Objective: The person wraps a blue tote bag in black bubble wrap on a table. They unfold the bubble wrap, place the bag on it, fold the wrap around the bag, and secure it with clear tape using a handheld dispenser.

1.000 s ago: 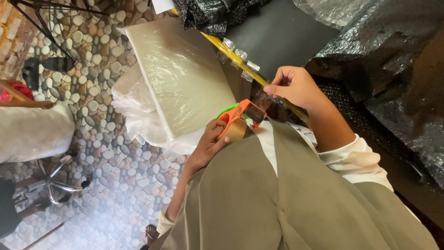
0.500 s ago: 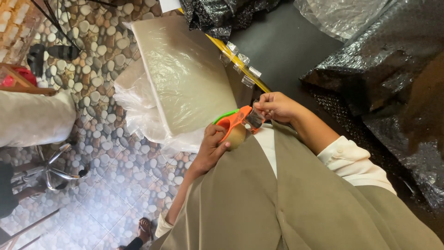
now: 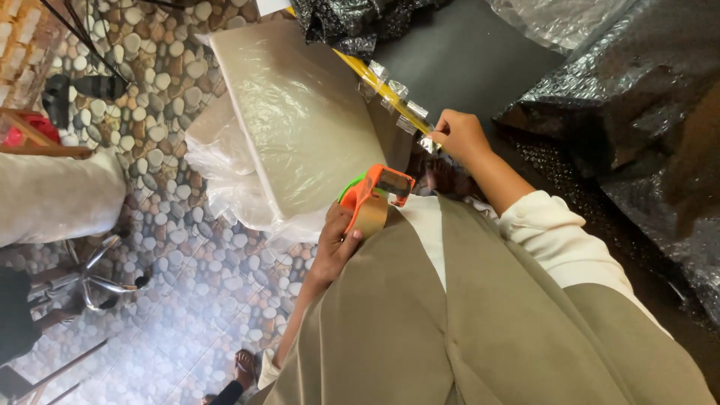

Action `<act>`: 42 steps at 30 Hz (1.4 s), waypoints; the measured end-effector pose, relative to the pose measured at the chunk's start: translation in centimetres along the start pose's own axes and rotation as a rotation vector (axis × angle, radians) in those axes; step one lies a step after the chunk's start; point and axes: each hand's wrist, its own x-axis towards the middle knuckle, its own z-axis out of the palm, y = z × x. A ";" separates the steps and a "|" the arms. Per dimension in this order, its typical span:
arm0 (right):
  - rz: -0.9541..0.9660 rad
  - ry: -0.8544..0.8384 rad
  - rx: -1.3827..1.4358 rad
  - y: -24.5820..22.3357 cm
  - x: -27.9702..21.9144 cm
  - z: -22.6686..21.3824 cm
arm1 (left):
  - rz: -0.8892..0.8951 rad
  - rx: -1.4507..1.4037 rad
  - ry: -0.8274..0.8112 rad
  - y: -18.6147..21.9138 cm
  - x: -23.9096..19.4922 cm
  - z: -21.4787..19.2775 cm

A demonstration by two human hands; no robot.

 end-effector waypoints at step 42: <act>-0.344 0.169 0.220 -17.1 -10.6 -8.8 | -0.112 0.306 -0.094 2.1 6.9 1.3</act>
